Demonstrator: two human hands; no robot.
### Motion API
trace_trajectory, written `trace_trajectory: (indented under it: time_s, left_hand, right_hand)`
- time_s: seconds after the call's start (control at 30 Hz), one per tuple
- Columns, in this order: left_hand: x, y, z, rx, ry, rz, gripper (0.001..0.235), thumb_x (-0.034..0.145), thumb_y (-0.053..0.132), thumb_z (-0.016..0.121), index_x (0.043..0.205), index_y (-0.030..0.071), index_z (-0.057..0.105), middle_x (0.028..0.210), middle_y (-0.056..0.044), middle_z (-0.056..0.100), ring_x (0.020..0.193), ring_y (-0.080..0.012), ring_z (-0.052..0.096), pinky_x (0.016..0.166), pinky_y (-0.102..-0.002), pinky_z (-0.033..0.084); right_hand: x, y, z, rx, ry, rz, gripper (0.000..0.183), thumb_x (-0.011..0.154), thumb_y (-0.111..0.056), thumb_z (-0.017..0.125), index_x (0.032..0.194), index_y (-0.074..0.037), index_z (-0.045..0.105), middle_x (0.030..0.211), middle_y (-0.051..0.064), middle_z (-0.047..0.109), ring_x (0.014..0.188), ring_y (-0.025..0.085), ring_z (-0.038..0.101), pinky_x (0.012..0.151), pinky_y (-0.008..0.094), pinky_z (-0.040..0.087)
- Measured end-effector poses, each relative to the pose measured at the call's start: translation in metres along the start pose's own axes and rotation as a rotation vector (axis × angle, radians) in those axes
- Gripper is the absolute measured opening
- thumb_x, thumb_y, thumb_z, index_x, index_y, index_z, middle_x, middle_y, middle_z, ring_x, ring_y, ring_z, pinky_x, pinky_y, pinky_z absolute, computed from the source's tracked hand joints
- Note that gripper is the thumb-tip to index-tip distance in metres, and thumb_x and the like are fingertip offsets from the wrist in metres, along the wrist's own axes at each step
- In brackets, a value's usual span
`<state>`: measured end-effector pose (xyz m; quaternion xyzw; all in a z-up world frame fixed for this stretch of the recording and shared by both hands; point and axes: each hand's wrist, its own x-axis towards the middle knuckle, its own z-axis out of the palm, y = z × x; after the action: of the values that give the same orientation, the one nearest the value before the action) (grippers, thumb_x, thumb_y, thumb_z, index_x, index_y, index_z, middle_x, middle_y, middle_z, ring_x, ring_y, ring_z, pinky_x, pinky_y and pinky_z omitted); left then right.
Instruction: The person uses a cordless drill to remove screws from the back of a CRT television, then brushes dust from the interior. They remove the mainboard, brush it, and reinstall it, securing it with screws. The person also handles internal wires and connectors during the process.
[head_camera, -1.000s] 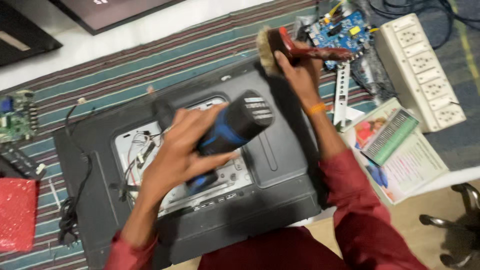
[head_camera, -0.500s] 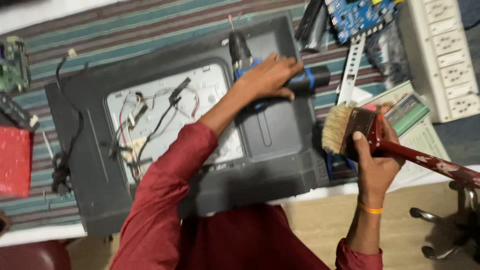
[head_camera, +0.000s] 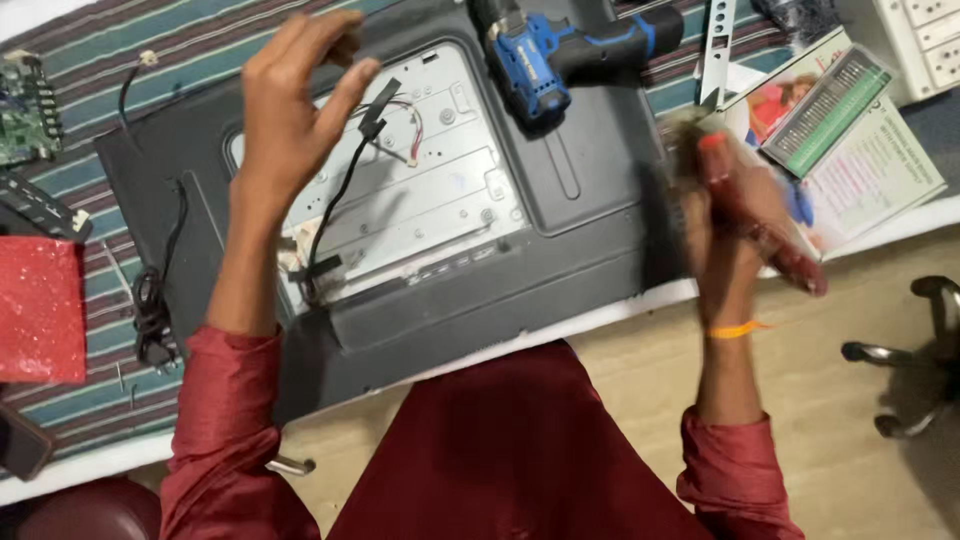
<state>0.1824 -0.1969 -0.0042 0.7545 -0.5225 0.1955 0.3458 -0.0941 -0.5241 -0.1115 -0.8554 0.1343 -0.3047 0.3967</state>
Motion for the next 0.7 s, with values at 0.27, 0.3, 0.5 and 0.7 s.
trace_trajectory:
  time_s: [0.27, 0.3, 0.5, 0.7]
  left_hand:
    - [-0.097, 0.07, -0.078, -0.096, -0.034, -0.325, 0.022, 0.11, 0.011, 0.077, 0.126, 0.0, 0.069, 0.111, -0.014, 0.072, 0.102, -0.0233, 0.073, 0.094, -0.035, 0.059]
    - [-0.104, 0.072, -0.083, -0.102, -0.042, -0.346, 0.023, 0.11, 0.011, 0.077, 0.129, 0.001, 0.07, 0.111, -0.014, 0.073, 0.102, -0.023, 0.074, 0.093, -0.035, 0.058]
    - [-0.154, 0.081, -0.11, -0.018, -0.116, -0.316, 0.034, 0.1, 0.01, 0.08, 0.131, 0.0, 0.07, 0.112, -0.016, 0.072, 0.105, -0.0268, 0.071, 0.092, -0.038, 0.056]
    - [-0.206, 0.089, -0.158, 0.118, 0.061, -0.52, 0.026, 0.109, 0.006, 0.075, 0.135, 0.003, 0.07, 0.111, -0.013, 0.074, 0.101, -0.021, 0.074, 0.09, -0.031, 0.057]
  right_hand:
    - [0.007, -0.018, 0.022, -0.306, 0.0, 0.124, 0.019, 0.102, -0.015, 0.079, 0.119, -0.007, 0.076, 0.1, 0.011, 0.075, 0.09, 0.018, 0.07, 0.083, 0.029, 0.053]
    - [0.015, -0.026, 0.016, -0.316, -0.015, -0.064, 0.016, 0.106, -0.011, 0.078, 0.121, -0.007, 0.076, 0.106, 0.011, 0.075, 0.095, 0.019, 0.07, 0.086, 0.031, 0.054]
    - [0.027, -0.046, 0.003, -0.715, -0.712, -0.452, 0.018, 0.096, -0.025, 0.068, 0.105, -0.012, 0.076, 0.106, 0.012, 0.071, 0.103, 0.03, 0.066, 0.092, 0.043, 0.051]
    - [0.001, 0.012, -0.131, -0.903, -1.183, 0.307, 0.025, 0.091, -0.01, 0.076, 0.115, -0.018, 0.077, 0.09, 0.007, 0.075, 0.073, 0.022, 0.071, 0.067, 0.034, 0.058]
